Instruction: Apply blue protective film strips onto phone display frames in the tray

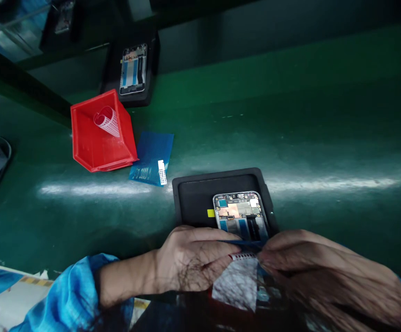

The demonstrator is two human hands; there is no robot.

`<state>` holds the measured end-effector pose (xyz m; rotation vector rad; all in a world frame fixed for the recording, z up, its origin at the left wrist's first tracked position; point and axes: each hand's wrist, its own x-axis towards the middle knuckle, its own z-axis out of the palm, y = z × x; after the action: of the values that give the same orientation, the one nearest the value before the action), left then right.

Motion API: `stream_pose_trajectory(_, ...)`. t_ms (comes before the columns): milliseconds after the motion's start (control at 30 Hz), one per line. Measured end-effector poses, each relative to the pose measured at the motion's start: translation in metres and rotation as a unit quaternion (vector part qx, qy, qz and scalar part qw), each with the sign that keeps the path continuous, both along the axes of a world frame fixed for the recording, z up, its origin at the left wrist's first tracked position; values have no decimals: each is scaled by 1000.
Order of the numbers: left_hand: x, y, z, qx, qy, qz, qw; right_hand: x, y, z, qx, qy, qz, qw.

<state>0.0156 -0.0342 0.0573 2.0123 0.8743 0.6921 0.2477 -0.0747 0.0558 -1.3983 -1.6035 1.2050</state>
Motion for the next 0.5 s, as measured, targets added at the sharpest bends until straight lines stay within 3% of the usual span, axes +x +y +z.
stream_pose_trajectory(67,0,0,1,-5,0,0,1000,4,7,2,-5,22,23,999)
stream_pose_trajectory(200,0,0,0,-4,4,4,1000,16,26,-2,62,64,159,983)
stream_pose_trajectory(267,0,0,-1,-5,4,5,1000,20,33,-3,88,81,168,979)
stream_pose_trajectory(367,-1,-1,-4,5,0,10,1000,21,41,-3,92,71,40,992)
stream_pose_trajectory(433,-2,-2,-5,16,7,9,1000,21,46,-3,49,52,-79,994)
stream_pose_trajectory(500,-4,-1,-5,30,23,0,999,20,53,-5,3,47,-135,990)
